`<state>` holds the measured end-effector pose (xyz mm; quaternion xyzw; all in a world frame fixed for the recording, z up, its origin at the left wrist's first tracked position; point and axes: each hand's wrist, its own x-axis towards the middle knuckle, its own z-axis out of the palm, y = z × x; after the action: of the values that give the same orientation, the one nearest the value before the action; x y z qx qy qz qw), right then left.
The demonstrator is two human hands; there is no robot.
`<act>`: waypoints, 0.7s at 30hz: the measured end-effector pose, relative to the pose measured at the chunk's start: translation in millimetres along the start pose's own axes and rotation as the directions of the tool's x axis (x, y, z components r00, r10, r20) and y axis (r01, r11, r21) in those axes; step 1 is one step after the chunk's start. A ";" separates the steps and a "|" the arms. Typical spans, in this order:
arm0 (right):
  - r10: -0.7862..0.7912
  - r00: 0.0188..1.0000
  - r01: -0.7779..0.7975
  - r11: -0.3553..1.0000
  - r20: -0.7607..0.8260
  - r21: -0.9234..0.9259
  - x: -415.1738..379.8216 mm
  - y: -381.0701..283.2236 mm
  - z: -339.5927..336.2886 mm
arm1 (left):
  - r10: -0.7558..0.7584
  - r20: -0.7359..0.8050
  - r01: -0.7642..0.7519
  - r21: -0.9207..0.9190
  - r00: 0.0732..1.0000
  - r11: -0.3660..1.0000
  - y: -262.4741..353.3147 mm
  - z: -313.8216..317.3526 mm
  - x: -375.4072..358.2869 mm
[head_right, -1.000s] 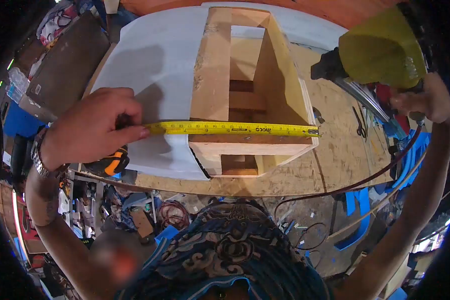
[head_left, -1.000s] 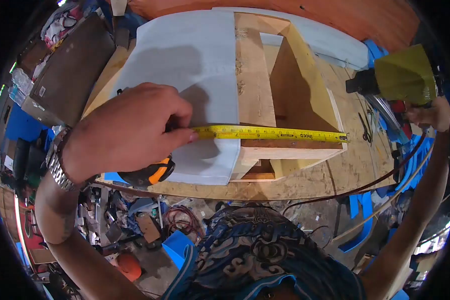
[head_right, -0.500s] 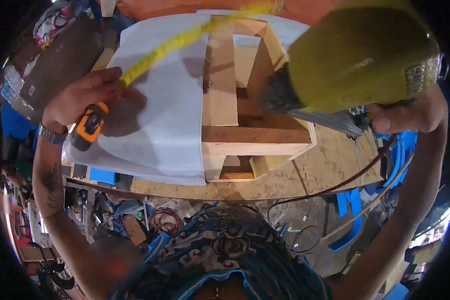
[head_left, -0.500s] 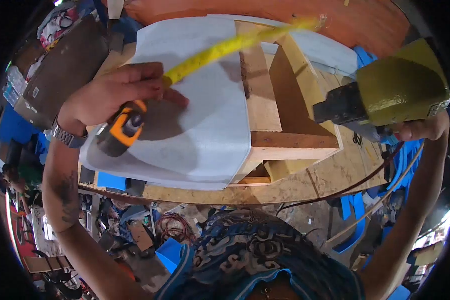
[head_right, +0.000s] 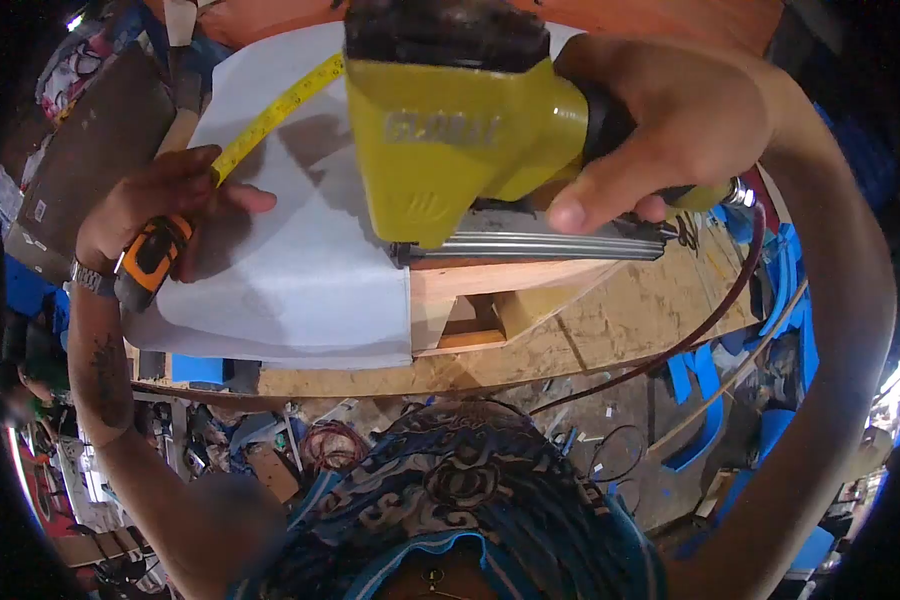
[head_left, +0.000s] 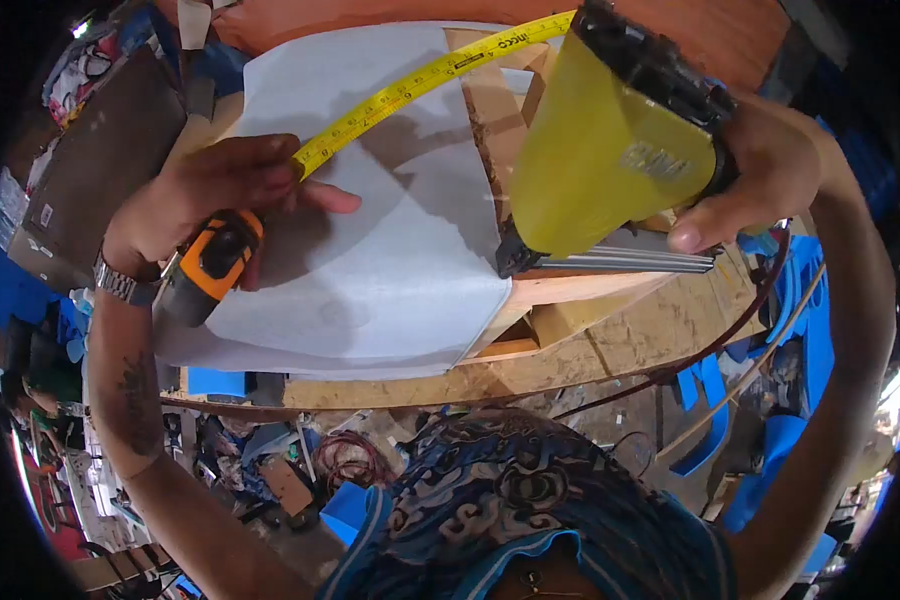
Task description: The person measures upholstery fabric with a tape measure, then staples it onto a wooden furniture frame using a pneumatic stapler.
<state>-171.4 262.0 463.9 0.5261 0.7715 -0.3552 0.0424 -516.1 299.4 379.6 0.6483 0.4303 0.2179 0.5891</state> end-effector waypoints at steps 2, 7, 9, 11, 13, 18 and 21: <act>-0.099 0.995 0.099 0.995 -0.018 -0.012 2.7 3.0 1.4 | -0.007 -0.002 0.007 -0.015 1.000 1.000 -0.5 1.2 0.4; -0.152 0.988 0.151 0.985 0.014 0.079 5.7 7.9 1.9 | 0.067 0.062 -0.069 0.041 0.996 0.997 -2.5 -2.5 3.1; -0.125 0.992 0.122 0.989 0.026 0.087 6.3 4.9 0.4 | 0.014 -0.013 -0.014 0.003 1.000 1.000 -0.1 -0.5 -0.9; -0.109 0.994 0.106 0.992 0.029 0.072 7.5 4.6 -0.7 | -0.006 -0.030 0.005 -0.027 1.000 1.000 1.8 0.0 -1.6; -0.216 0.975 0.211 0.973 -0.047 -0.095 5.1 17.6 -3.5 | 0.009 0.009 -0.008 -0.047 1.000 0.999 1.5 -1.6 1.5; -0.061 0.996 0.064 0.997 -0.060 0.040 2.2 16.6 -4.2 | 0.021 0.002 -0.021 -0.025 1.000 0.999 -2.7 -1.2 2.8; -0.218 0.961 0.226 0.974 -0.172 0.026 3.6 27.6 2.5 | -0.003 -0.015 0.002 -0.044 1.000 0.999 3.3 3.2 2.1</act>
<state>-150.5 268.7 446.6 0.4653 0.8182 -0.3294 -0.0749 -511.4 299.5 381.6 0.6331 0.4305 0.2314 0.6003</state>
